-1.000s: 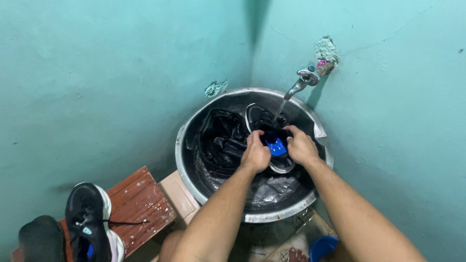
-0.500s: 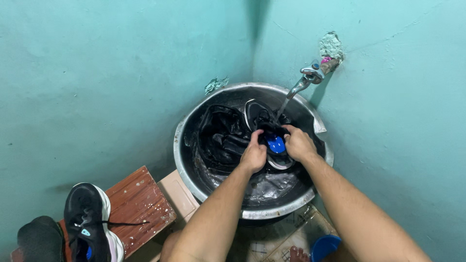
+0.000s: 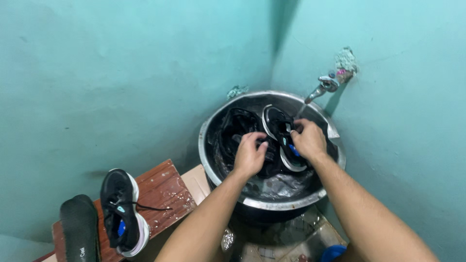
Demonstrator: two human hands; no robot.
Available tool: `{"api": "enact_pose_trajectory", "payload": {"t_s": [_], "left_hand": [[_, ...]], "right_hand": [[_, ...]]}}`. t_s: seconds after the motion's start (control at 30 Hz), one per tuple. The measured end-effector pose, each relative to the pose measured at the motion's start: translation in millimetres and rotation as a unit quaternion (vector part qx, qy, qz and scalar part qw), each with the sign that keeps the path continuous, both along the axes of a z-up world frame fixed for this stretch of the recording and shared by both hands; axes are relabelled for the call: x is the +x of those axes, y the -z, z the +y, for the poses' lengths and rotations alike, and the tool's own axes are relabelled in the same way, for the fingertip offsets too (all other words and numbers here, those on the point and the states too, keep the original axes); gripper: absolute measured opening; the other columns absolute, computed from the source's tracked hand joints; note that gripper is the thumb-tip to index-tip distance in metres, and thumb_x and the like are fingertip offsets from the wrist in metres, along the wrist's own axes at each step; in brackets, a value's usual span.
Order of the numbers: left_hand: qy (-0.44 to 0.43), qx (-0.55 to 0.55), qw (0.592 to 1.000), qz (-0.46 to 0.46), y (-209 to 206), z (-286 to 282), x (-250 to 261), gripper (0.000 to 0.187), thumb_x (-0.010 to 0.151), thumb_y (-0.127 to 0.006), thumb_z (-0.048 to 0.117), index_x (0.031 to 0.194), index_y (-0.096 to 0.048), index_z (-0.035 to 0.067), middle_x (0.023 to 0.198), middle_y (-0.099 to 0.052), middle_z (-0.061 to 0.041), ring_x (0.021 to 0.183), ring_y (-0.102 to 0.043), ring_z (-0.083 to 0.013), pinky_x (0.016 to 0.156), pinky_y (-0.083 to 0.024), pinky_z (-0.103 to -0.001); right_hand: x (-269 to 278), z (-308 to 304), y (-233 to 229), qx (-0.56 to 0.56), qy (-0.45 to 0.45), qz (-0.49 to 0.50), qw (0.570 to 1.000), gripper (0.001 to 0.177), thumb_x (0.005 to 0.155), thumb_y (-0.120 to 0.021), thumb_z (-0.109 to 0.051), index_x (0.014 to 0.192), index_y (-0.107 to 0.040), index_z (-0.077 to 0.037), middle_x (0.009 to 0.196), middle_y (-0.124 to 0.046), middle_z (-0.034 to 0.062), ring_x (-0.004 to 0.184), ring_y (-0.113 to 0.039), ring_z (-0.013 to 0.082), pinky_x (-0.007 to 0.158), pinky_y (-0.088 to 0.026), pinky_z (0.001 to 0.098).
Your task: The person washes shoes and their insoles in a metal basin filled with soapy water. The person scrubs the shoes and insoles by hand and rinses them under a tap.
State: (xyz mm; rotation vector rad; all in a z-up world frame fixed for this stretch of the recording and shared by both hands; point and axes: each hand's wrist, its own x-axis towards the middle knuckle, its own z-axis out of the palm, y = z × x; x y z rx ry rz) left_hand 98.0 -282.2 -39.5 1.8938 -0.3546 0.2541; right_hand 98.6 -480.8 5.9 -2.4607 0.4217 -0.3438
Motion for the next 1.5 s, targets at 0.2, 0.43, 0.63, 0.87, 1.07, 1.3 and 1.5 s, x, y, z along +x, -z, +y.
{"api": "enact_pose_trajectory", "payload": {"t_s": [0.2, 0.43, 0.63, 0.87, 1.07, 1.3, 1.5], "left_hand": [[-0.089, 0.019, 0.995, -0.031, -2.6, 72.2, -31.1, 0.015, 0.093, -0.068, 0.019, 0.098, -0.073, 0.006, 0.122, -0.063, -0.018, 0.109, -0.064, -0.0359, 0.094, -0.052, -0.042], [-0.227, 0.071, 0.971, -0.008, -11.6, 177.9, -63.7, 0.016, 0.091, -0.071, 0.022, 0.096, -0.074, 0.007, 0.126, -0.060, -0.018, 0.119, -0.058, -0.0370, 0.101, -0.046, -0.046], [-0.349, 0.125, 0.929, 0.009, -6.2, 262.3, -107.7, 0.020, 0.085, -0.072, 0.017, 0.104, -0.073, 0.013, 0.129, -0.059, -0.015, 0.122, -0.053, -0.0361, 0.104, -0.042, -0.046], [-0.440, 0.082, 0.890, 0.088, 26.9, 337.4, -132.0, 0.046, 0.076, -0.068, 0.007, 0.121, -0.066, 0.014, 0.130, -0.059, -0.018, 0.123, -0.050, -0.0410, 0.108, -0.039, -0.048], [-0.404, -0.050, 0.877, 0.256, 69.6, 381.3, -127.3, 0.055, 0.076, -0.068, 0.010, 0.131, -0.064, 0.015, 0.123, -0.072, -0.017, 0.118, -0.065, -0.0371, 0.103, -0.050, -0.046], [-0.357, 0.059, 0.889, 0.280, 69.4, 381.5, -135.3, 0.068, 0.069, -0.082, 0.025, 0.133, -0.061, 0.015, 0.117, -0.073, -0.020, 0.110, -0.071, -0.0363, 0.097, -0.055, -0.044], [-0.380, 0.149, 0.877, 0.254, 46.8, 375.9, -126.2, 0.044, 0.086, -0.063, 0.028, 0.128, -0.064, 0.012, 0.114, -0.072, -0.027, 0.111, -0.067, -0.0446, 0.100, -0.050, -0.050]], "right_hand": [[-11.4, 58.7, -5.4, 0.010, -0.064, -0.048, 0.997, 0.023, 0.090, -0.067, -0.021, 0.108, -0.078, -0.012, 0.102, -0.077, 0.0120, 0.101, -0.073, 0.0334, 0.089, -0.055, 0.0456], [-16.4, 172.0, -4.2, 0.015, -0.138, -0.012, 0.990, 0.025, 0.094, -0.067, -0.033, 0.096, -0.077, -0.010, 0.093, -0.075, 0.0190, 0.093, -0.071, 0.0390, 0.082, -0.054, 0.0498], [-36.3, 281.3, 17.8, 0.075, -0.257, 0.009, 0.964, 0.023, 0.087, -0.067, -0.026, 0.100, -0.076, -0.010, 0.095, -0.077, 0.0158, 0.094, -0.075, 0.0340, 0.086, -0.057, 0.0431], [-83.7, 380.7, 34.5, 0.096, -0.372, 0.112, 0.917, 0.055, 0.079, -0.083, -0.032, 0.124, -0.066, -0.004, 0.109, -0.073, 0.0161, 0.104, -0.071, 0.0298, 0.095, -0.053, 0.0399], [-96.8, 420.2, 51.5, 0.143, -0.389, 0.187, 0.891, 0.060, 0.076, -0.080, -0.026, 0.129, -0.064, -0.002, 0.108, -0.078, 0.0157, 0.104, -0.076, 0.0264, 0.096, -0.056, 0.0375], [-98.5, 432.3, 54.7, 0.076, -0.333, 0.188, 0.921, 0.054, 0.083, -0.072, -0.024, 0.132, -0.060, -0.006, 0.118, -0.072, 0.0199, 0.117, -0.066, 0.0360, 0.104, -0.049, 0.0452], [-86.4, 420.7, 73.1, 0.112, -0.353, 0.106, 0.923, 0.063, 0.083, -0.060, -0.016, 0.145, -0.051, -0.011, 0.127, -0.067, 0.0226, 0.122, -0.062, 0.0385, 0.106, -0.046, 0.0458]]}}
